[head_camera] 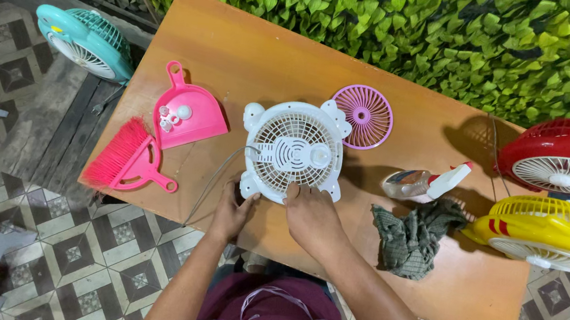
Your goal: The person uses a screwdriver to remove screws from the back of a white electric fan. They then detach the rear grille and remove the fan blade from the motor housing, placing the parts on the table.
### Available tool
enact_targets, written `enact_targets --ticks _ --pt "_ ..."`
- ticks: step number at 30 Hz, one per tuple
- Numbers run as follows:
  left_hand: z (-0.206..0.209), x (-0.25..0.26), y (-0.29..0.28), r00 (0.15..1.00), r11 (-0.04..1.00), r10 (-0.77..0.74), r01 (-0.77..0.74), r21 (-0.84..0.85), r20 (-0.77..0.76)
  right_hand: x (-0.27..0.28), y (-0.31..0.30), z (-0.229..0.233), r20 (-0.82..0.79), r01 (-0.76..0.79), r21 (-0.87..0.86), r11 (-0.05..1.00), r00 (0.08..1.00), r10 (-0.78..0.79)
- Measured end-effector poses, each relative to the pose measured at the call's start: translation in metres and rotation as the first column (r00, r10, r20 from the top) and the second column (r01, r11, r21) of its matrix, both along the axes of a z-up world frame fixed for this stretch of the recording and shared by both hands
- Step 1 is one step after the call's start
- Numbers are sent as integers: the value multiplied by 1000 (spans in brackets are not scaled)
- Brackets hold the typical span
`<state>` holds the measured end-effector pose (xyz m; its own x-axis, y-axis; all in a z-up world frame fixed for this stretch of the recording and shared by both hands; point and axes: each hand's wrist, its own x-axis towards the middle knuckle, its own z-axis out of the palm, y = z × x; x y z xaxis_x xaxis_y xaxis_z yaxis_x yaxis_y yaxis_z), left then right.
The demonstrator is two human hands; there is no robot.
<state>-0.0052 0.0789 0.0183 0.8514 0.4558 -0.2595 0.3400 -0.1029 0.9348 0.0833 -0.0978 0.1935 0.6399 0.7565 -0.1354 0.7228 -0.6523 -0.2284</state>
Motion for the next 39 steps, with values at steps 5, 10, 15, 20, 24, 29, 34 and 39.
enact_targets --ticks 5,10,15,20,24,29,34,39 --pt "-6 0 1 981 960 -63 10 279 182 0 -6 2 73 -79 5 997 994 78" --pt "-20 2 2 970 970 -47 -12 241 239 1 -5 -4 6 2 193 981 1000 -3" --pt "-20 2 0 989 998 13 -21 54 148 -7 2 -10 -8 127 -84 988 992 -129" --pt "-17 1 0 979 1000 7 -12 25 203 -5 -3 -17 52 75 0 997 996 -75" --pt "-12 0 0 971 973 -47 -7 229 232 -4 -6 -17 150 -101 205 974 986 70" --pt "-1 2 0 988 1000 -9 10 -1 153 -7 3 -15 127 65 81 995 989 -75" --pt "10 1 -1 989 998 -12 22 -65 148 -12 4 -19 70 148 -82 986 987 -142" --pt "12 1 -1 992 993 -8 22 -112 123 -6 2 -24 18 73 54 996 997 -74"
